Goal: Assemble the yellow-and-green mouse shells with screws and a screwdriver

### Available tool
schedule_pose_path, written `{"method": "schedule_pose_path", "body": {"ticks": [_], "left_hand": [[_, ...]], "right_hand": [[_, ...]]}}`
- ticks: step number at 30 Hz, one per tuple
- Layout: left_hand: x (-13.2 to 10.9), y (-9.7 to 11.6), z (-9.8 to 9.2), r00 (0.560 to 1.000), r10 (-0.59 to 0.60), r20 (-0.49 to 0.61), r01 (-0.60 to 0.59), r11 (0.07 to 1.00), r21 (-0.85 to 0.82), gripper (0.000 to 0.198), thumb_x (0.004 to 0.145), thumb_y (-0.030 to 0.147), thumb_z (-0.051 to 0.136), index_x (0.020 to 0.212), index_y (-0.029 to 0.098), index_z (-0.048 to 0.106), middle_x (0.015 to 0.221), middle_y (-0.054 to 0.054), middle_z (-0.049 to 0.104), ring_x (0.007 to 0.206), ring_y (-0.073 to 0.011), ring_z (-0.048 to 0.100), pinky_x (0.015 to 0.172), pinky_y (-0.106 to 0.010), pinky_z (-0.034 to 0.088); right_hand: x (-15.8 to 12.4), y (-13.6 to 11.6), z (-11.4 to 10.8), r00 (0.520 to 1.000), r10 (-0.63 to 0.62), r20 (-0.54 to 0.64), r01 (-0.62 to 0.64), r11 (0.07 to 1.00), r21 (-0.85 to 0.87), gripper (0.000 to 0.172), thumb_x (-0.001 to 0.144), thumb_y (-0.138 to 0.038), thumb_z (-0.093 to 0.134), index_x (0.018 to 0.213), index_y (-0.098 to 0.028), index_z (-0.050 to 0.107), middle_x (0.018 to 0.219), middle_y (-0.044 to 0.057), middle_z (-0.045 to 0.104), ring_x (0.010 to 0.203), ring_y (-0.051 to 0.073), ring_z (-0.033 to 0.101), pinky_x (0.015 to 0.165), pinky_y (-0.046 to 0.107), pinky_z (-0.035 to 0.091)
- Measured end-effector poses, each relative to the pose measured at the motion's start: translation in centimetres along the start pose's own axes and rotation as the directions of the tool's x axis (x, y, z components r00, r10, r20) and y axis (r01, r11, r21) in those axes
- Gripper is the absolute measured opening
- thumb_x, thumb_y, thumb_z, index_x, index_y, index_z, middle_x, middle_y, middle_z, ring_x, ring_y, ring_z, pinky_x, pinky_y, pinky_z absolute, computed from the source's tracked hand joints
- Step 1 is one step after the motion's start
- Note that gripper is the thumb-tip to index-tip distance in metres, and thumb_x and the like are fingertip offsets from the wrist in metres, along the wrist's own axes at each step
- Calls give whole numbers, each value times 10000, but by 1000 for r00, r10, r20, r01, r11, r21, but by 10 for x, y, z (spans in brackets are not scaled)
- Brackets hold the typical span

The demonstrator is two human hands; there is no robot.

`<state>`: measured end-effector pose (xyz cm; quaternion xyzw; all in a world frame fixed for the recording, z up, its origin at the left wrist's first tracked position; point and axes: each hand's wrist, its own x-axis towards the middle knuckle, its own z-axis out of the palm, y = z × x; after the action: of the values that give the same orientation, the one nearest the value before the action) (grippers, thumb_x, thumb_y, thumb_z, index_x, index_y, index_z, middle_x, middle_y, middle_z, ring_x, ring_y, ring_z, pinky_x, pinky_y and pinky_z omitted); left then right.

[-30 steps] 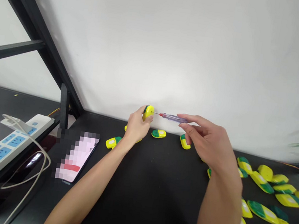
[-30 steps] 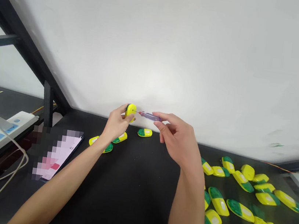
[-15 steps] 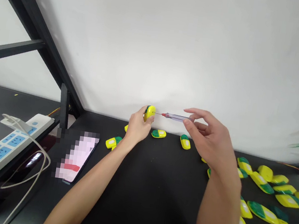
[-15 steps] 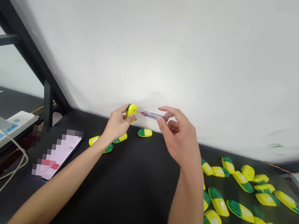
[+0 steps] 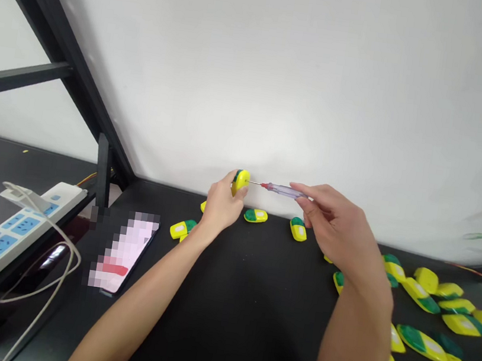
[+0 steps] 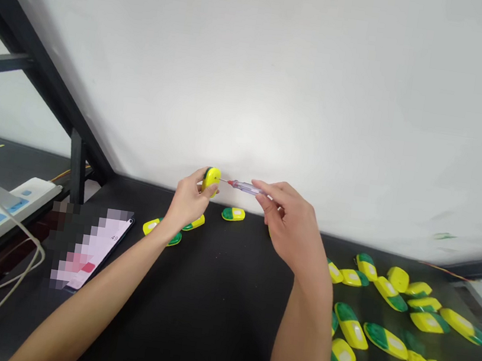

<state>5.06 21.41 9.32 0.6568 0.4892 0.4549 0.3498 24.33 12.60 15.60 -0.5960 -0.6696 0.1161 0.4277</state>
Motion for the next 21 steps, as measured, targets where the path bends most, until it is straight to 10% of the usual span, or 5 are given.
{"method": "schedule_pose_path", "body": {"ticks": [11, 21], "left_hand": [[-5, 15, -8, 999, -32, -23, 37, 966, 257, 307, 996, 186, 581, 1292, 190, 662, 844, -48, 696, 852, -248, 678, 796, -334, 472], [-5, 12, -8, 997, 47, -67, -30, 971, 237, 326, 983, 181, 577, 1296, 201, 667, 910, -63, 737, 871, -253, 698, 821, -344, 501]], "right_hand": [[1, -9, 3, 965, 261, 9, -261, 962, 74, 359, 877, -545, 707, 968, -202, 756, 504, -21, 589, 435, 128, 490, 451, 272, 353], [4, 6, 9, 975, 217, -44, -207, 965, 161, 508, 851, -697, 726, 933, -196, 738, 818, 75, 762, 547, 141, 573, 530, 307, 468]]}}
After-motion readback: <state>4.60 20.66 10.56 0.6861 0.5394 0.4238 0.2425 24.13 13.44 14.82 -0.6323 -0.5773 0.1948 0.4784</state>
